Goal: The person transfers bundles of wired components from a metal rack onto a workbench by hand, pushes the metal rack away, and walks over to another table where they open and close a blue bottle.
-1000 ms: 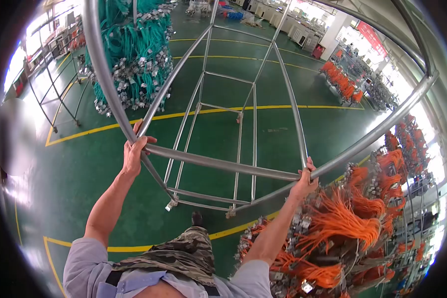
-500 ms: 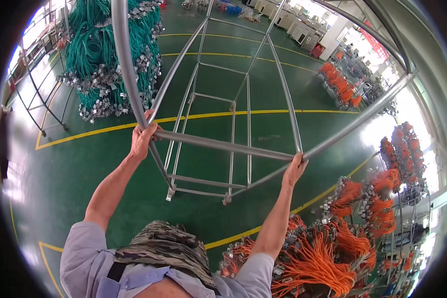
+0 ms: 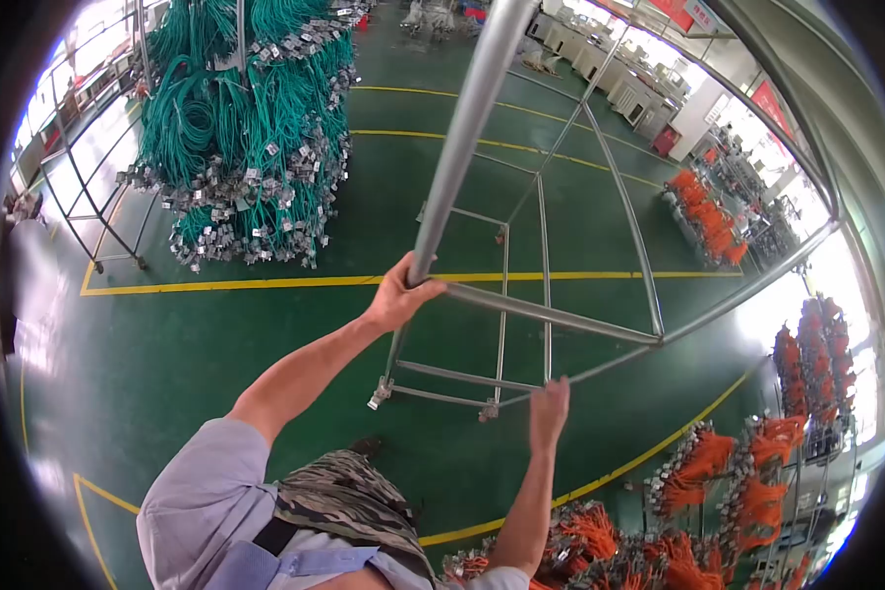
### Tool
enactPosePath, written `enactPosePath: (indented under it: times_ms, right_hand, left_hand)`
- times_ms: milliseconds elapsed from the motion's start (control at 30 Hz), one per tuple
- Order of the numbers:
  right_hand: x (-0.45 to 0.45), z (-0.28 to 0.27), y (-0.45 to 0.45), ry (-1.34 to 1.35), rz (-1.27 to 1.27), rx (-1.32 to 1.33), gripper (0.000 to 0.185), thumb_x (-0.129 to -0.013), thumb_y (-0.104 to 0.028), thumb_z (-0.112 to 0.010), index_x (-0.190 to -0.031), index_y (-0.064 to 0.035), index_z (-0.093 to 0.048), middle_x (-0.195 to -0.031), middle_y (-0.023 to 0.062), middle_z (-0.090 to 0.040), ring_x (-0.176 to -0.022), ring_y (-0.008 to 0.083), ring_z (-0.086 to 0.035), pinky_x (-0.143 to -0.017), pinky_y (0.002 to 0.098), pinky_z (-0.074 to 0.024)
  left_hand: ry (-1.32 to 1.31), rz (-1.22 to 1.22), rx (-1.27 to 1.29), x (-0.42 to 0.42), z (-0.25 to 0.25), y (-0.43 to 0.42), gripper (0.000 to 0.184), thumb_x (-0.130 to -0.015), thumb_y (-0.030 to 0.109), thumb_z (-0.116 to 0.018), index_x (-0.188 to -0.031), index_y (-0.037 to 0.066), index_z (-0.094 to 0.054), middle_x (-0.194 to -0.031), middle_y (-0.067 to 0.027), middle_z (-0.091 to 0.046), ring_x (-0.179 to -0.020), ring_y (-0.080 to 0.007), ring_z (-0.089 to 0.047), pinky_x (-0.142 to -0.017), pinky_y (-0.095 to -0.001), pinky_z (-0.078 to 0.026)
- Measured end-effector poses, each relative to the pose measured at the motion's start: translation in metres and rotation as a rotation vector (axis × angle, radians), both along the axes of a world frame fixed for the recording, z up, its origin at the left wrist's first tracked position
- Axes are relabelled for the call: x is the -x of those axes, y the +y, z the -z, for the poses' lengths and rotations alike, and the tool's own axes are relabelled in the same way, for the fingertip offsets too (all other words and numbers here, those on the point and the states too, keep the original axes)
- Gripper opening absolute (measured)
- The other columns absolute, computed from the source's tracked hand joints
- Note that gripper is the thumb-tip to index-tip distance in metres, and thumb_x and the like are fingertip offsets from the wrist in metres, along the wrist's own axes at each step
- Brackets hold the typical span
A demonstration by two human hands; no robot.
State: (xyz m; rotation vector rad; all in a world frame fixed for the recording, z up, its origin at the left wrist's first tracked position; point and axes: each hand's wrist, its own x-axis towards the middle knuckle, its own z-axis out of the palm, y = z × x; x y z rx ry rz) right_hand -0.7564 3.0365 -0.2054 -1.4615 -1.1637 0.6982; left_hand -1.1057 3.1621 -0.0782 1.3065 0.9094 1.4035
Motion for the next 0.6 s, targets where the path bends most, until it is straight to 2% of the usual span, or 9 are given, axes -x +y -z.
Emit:
enactPosePath:
  times_ms: [100,200,300,367,433,467,533,567,600]
  right_hand:
    - [0.032,0.013,-0.010,0.300,0.022,0.103,0.057,-0.087,-0.005,-0.064,-0.138,-0.0043,-0.039,-0.113,0.0089,-0.058,-0.088,0.0169,-0.060,-0.068,0.0258,-0.0505]
    - [0.052,0.018,-0.045,0.257,-0.008,0.267,0.055,-0.085,-0.006,-0.067,-0.135,-0.0033,-0.043,-0.106,0.0083,-0.061,-0.085,0.0178,-0.062,-0.069,0.0282,-0.0523]
    - [0.040,0.085,-0.097,0.253,0.021,0.249,0.052,-0.085,-0.009,-0.069,-0.132,-0.0032,-0.046,-0.105,0.0097,-0.062,-0.086,0.0197,-0.065,-0.072,0.0311,-0.0539]
    - [0.050,0.067,-0.127,0.436,0.131,0.472,0.051,-0.085,-0.010,-0.069,-0.130,-0.0016,-0.047,-0.105,0.0100,-0.062,-0.090,0.0212,-0.065,-0.072,0.0322,-0.0542]
    - [0.057,0.069,-0.159,0.522,0.244,0.483,0.051,-0.085,-0.011,-0.069,-0.129,0.0006,-0.047,-0.104,0.0108,-0.062,-0.089,0.0219,-0.066,-0.070,0.0320,-0.0545]
    - [0.058,0.072,-0.176,0.596,0.333,0.498,0.051,-0.085,-0.011,-0.068,-0.128,0.0028,-0.047,-0.104,0.0115,-0.063,-0.087,0.0226,-0.067,-0.069,0.0317,-0.0547]
    - [0.066,0.086,-0.204,0.601,0.405,0.548,0.050,-0.085,-0.011,-0.067,-0.128,0.0047,-0.046,-0.104,0.0127,-0.063,-0.084,0.0231,-0.067,-0.067,0.0310,-0.0548]
    - [0.075,0.093,-0.210,0.610,0.454,0.584,0.050,-0.085,-0.010,-0.066,-0.127,0.0066,-0.045,-0.104,0.0138,-0.062,-0.080,0.0236,-0.068,-0.064,0.0302,-0.0548]
    - [0.086,0.097,-0.215,0.624,0.512,0.624,0.054,-0.081,-0.012,-0.070,-0.126,0.0068,-0.048,-0.091,0.0108,-0.063,-0.072,0.0195,-0.065,-0.064,0.0308,-0.0533]
  left_hand:
    - [0.058,0.000,-0.003,-0.020,-0.009,0.057,0.040,-0.082,0.021,-0.077,-0.115,0.008,-0.057,-0.077,0.0042,-0.052,-0.072,-0.0052,-0.046,-0.062,-0.0227,-0.040]
    - [0.100,-0.018,-0.020,-0.038,-0.005,0.122,0.046,-0.081,0.025,-0.078,-0.119,0.008,-0.058,-0.085,0.0016,-0.060,-0.078,-0.0074,-0.053,-0.069,-0.0250,-0.045]
    - [-0.073,0.011,-0.129,-0.071,0.007,0.204,0.047,-0.079,0.026,-0.079,-0.117,0.008,-0.059,-0.091,-0.0012,-0.066,-0.086,-0.0082,-0.058,-0.075,-0.0268,-0.048]
    - [0.468,-0.123,-0.026,-0.076,-0.018,0.235,0.071,-0.077,0.042,-0.077,-0.131,0.009,-0.046,-0.102,-0.0109,-0.068,-0.097,-0.0269,-0.065,-0.085,-0.0392,-0.050]
    - [0.670,-0.278,0.071,-0.095,-0.006,0.265,0.074,-0.077,0.045,-0.074,-0.131,0.006,-0.043,-0.114,-0.0182,-0.061,-0.104,-0.0374,-0.059,-0.088,-0.0437,-0.048]
    - [0.666,-0.258,0.080,-0.102,0.001,0.257,0.074,-0.077,0.045,-0.074,-0.131,0.006,-0.043,-0.114,-0.0182,-0.061,-0.104,-0.0374,-0.059,-0.088,-0.0437,-0.048]
    - [0.981,-0.080,-0.069,-0.103,0.021,0.220,0.089,-0.076,0.050,-0.072,-0.144,0.008,-0.031,-0.138,-0.0207,-0.048,-0.121,-0.0403,-0.051,-0.096,-0.0484,-0.045]
    - [0.952,-0.086,-0.337,-0.114,0.112,0.228,0.091,-0.073,0.050,-0.071,-0.144,0.009,-0.031,-0.139,-0.0207,-0.046,-0.123,-0.0390,-0.049,-0.094,-0.0504,-0.045]
    - [0.986,-0.006,-0.352,-0.106,0.133,0.176,0.076,-0.074,0.046,-0.068,-0.135,0.008,-0.040,-0.130,-0.0203,-0.051,-0.122,-0.0383,-0.049,-0.094,-0.0505,-0.045]
